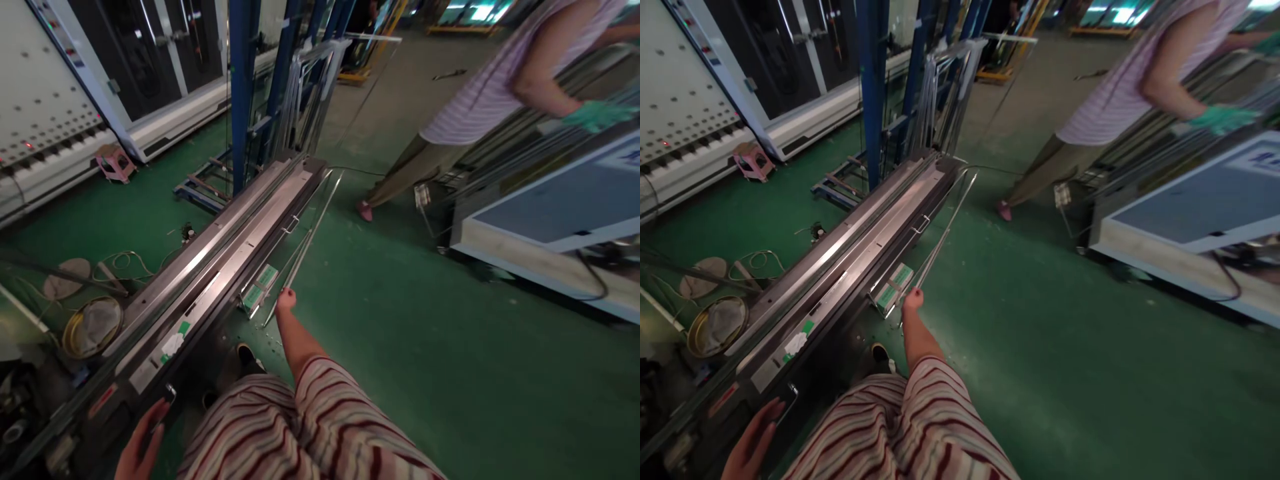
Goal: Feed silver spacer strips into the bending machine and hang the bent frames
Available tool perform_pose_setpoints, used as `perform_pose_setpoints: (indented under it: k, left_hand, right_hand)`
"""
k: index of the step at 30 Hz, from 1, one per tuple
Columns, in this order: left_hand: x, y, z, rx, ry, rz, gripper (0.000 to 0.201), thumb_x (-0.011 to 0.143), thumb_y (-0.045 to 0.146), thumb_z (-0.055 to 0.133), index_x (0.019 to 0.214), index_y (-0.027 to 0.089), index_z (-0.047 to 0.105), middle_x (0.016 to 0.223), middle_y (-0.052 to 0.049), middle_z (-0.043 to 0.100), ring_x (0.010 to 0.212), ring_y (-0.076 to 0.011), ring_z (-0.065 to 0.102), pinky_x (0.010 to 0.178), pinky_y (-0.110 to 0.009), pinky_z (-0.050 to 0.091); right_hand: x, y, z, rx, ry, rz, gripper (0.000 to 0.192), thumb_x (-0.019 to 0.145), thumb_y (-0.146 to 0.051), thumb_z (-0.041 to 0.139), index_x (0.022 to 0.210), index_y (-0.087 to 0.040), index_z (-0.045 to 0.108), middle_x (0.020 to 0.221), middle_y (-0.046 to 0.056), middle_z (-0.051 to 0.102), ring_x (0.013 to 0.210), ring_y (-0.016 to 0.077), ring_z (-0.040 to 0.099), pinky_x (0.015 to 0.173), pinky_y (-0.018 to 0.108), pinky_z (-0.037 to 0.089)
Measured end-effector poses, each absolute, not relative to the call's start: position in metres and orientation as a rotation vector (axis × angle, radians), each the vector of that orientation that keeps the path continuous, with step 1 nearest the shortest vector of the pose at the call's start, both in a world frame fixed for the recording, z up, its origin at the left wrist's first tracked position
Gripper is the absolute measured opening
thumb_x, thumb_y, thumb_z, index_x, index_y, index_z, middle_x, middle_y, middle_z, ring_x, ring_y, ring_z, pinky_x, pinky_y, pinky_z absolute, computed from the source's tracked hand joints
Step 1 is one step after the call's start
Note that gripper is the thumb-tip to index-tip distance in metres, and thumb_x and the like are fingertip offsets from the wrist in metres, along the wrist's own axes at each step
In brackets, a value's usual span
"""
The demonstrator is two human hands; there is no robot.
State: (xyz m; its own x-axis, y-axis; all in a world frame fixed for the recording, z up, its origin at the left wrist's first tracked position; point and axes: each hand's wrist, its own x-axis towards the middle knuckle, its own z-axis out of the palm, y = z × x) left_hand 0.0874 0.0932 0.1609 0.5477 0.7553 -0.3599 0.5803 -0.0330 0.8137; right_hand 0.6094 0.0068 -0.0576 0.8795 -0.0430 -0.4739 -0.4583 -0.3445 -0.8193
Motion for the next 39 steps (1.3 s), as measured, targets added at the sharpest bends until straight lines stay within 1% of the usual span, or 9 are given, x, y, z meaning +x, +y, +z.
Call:
perform_pose_setpoints:
  k: [5,10,15,18,23,28,33,36,39]
  left_hand:
    - [0.123,0.103,0.189,1.916,0.934,0.112,0.048,0.089,0.053,0.059,0.128,0.026,0.066,0.132,-0.008,0.066,0.126,-0.0307,0.06,0.115,-0.05,0.042]
    - [0.179,0.121,0.228,2.081,0.624,0.107,0.041,0.096,0.044,0.053,0.131,0.024,0.063,0.131,-0.01,0.066,0.123,-0.0258,0.062,0.11,-0.045,0.048]
    - [0.256,0.121,0.255,2.201,0.298,0.247,0.05,0.098,0.039,0.053,0.145,0.025,0.051,0.147,-0.011,0.053,0.138,-0.026,0.047,0.119,-0.046,0.037]
    - [0.296,0.115,0.256,2.104,0.328,0.483,0.067,0.094,0.042,0.06,0.153,0.023,0.037,0.155,-0.013,0.042,0.145,-0.0271,0.038,0.123,-0.046,0.03]
    - [0.288,0.133,0.24,1.603,0.764,1.032,0.037,0.092,0.046,0.061,0.116,0.018,0.066,0.108,-0.01,0.069,0.097,-0.0213,0.064,0.092,-0.035,0.051]
    - [0.2,0.167,0.249,1.291,0.99,1.412,0.027,0.082,0.041,0.075,0.088,0.015,0.069,0.077,-0.001,0.059,0.067,-0.0108,0.049,0.068,-0.024,0.043]
    - [0.138,0.169,0.276,1.163,0.823,1.666,0.026,0.081,0.036,0.079,0.088,0.016,0.064,0.056,0.006,0.039,0.056,-0.0093,0.033,0.059,-0.023,0.034]
    - [0.119,0.16,0.278,1.189,0.853,1.707,0.024,0.084,0.034,0.077,0.088,0.016,0.061,0.057,0.006,0.041,0.057,-0.0094,0.033,0.061,-0.024,0.036]
    - [0.105,0.151,0.267,1.244,0.94,1.71,0.021,0.086,0.031,0.075,0.089,0.016,0.061,0.061,0.005,0.048,0.061,-0.0095,0.041,0.075,-0.028,0.044]
  right_hand:
    - [0.601,-0.042,-0.03,-2.07,0.478,0.173,0.049,0.096,-0.046,0.022,0.103,-0.013,0.059,0.094,0.015,0.07,0.096,0.024,0.064,0.079,0.029,0.05]
    - [0.57,-0.041,0.004,-2.08,0.352,-0.014,0.057,0.099,-0.049,0.011,0.122,-0.014,0.049,0.1,0.014,0.064,0.093,0.0218,0.062,0.082,0.032,0.051]
    - [0.498,0.001,0.067,-1.755,0.034,-0.242,0.052,0.099,-0.051,0.024,0.136,-0.018,0.038,0.099,0.01,0.058,0.083,0.0204,0.06,0.074,0.035,0.053]
    - [0.434,0.027,0.114,-1.657,-0.576,-0.187,0.056,0.099,-0.047,0.029,0.15,-0.022,0.026,0.121,0.015,0.057,0.104,0.0243,0.062,0.087,0.042,0.055]
    - [0.399,0.034,0.164,-1.682,-1.47,-0.203,0.064,0.091,-0.036,0.056,0.151,-0.033,0.037,0.154,0.011,0.04,0.142,0.0317,0.038,0.117,0.056,0.034]
    - [0.475,0.023,0.158,-2.006,-1.336,-0.336,0.049,0.092,-0.038,0.056,0.14,-0.027,0.055,0.156,0.011,0.04,0.148,0.0338,0.027,0.118,0.059,0.027]
    - [0.532,0.045,0.145,-2.053,-1.546,-0.213,0.037,0.094,-0.043,0.055,0.126,-0.027,0.064,0.136,0.008,0.061,0.138,0.0301,0.041,0.12,0.062,0.013]
    - [0.538,0.072,0.138,-1.947,-1.677,-0.061,0.026,0.094,-0.043,0.057,0.109,-0.026,0.07,0.106,0.004,0.069,0.112,0.0235,0.055,0.121,0.055,0.011]
    - [0.532,0.094,0.123,-1.862,-1.72,0.07,0.026,0.092,-0.048,0.059,0.102,-0.026,0.071,0.1,0.002,0.069,0.105,0.021,0.056,0.121,0.052,0.013]
